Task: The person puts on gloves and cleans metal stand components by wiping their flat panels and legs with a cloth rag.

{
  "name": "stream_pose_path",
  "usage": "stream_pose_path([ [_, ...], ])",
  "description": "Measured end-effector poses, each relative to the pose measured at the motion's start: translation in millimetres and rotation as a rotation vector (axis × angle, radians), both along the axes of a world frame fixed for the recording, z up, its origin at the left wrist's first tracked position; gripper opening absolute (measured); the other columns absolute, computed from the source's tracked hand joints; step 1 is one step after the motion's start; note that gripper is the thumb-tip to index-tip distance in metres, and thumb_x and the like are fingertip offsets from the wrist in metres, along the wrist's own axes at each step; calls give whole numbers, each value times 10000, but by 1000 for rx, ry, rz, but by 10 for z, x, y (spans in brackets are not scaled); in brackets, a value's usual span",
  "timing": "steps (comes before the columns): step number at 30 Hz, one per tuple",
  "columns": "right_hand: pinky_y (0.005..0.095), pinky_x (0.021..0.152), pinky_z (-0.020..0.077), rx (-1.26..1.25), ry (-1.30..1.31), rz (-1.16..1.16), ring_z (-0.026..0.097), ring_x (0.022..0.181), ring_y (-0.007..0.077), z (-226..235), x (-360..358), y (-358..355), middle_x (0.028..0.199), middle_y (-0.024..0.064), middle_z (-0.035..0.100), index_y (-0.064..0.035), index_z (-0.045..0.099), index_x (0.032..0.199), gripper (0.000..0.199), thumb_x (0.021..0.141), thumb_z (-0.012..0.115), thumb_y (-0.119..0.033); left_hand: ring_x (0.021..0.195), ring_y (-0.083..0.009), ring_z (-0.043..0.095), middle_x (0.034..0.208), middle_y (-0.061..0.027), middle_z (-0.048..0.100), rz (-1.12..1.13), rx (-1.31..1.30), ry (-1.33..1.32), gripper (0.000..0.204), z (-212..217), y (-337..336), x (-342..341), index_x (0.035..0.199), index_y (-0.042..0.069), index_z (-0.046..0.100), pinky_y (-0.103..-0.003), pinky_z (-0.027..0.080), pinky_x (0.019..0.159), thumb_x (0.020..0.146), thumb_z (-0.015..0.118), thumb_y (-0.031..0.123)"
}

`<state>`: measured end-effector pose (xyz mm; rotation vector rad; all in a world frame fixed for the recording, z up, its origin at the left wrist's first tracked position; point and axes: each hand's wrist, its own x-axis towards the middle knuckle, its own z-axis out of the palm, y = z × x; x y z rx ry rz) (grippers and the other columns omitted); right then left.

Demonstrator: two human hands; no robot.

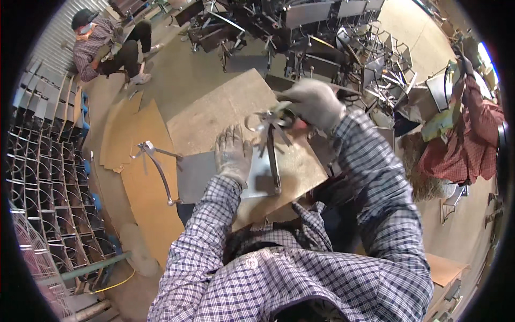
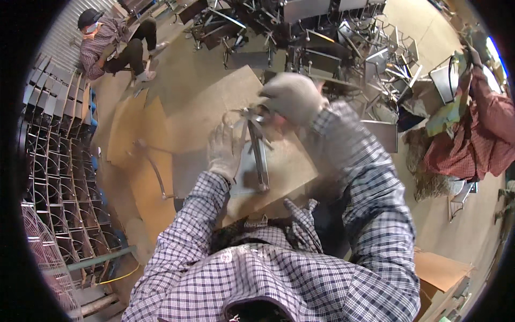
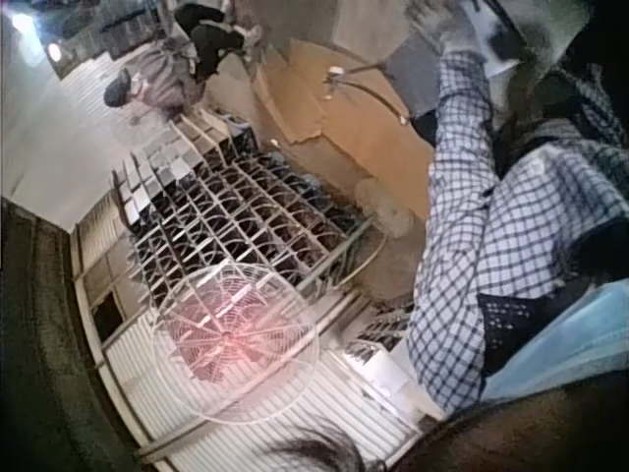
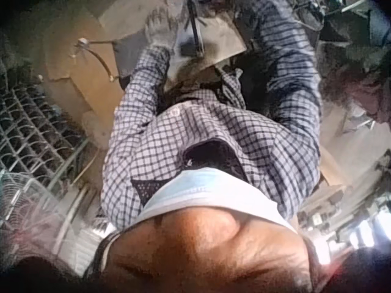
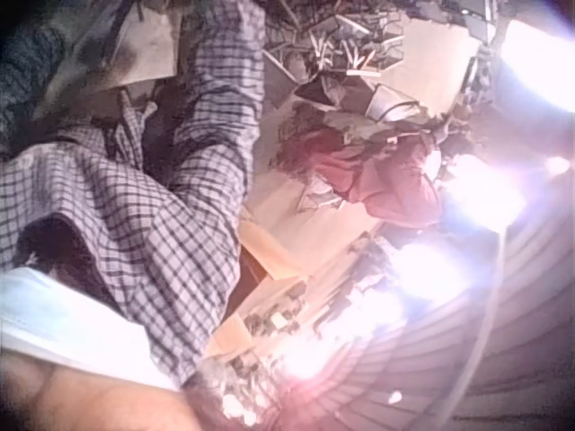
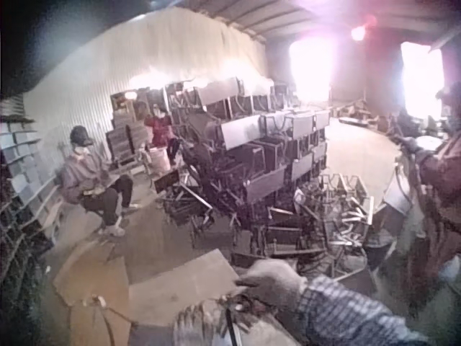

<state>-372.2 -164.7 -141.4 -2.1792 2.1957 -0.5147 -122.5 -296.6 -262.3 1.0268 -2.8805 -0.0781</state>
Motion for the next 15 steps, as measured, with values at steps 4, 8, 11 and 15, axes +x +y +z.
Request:
stream_pose_path([
  [4,381,714,568,-194,-312,-21,707,802,314,-219,-64,-13,946,140,730,-74,774,1055,193,899,705,-164,1499,-352,339,1593,-207,406,-34,7,72,634,-65,-41,-11,1565,16,356,-468,184,1272,1047,435,373],
  [8,352,753,590,-68,-973,-424,738,855,296,-973,335,56,927,192,733,-69,757,1120,217,953,643,-148,1494,-349,348,1591,-207,407,-4,5,41,637,-71,-43,11,1560,14,363,-469,192,1269,1045,442,380],
  [11,397,798,583,79,-98,-194,732,896,321,-1159,317,214,993,182,734,-86,742,1147,269,935,686,-242,1492,-350,351,1592,-207,405,-17,-21,69,636,-51,-21,9,1558,15,368,-469,198,1267,1045,440,384],
  [15,377,781,583,116,-241,-257,700,904,311,-709,103,142,958,125,722,-101,746,1043,261,891,748,-313,1488,-355,356,1588,-207,411,13,-33,126,628,-52,12,9,1554,18,381,-469,205,1264,1051,427,390],
])
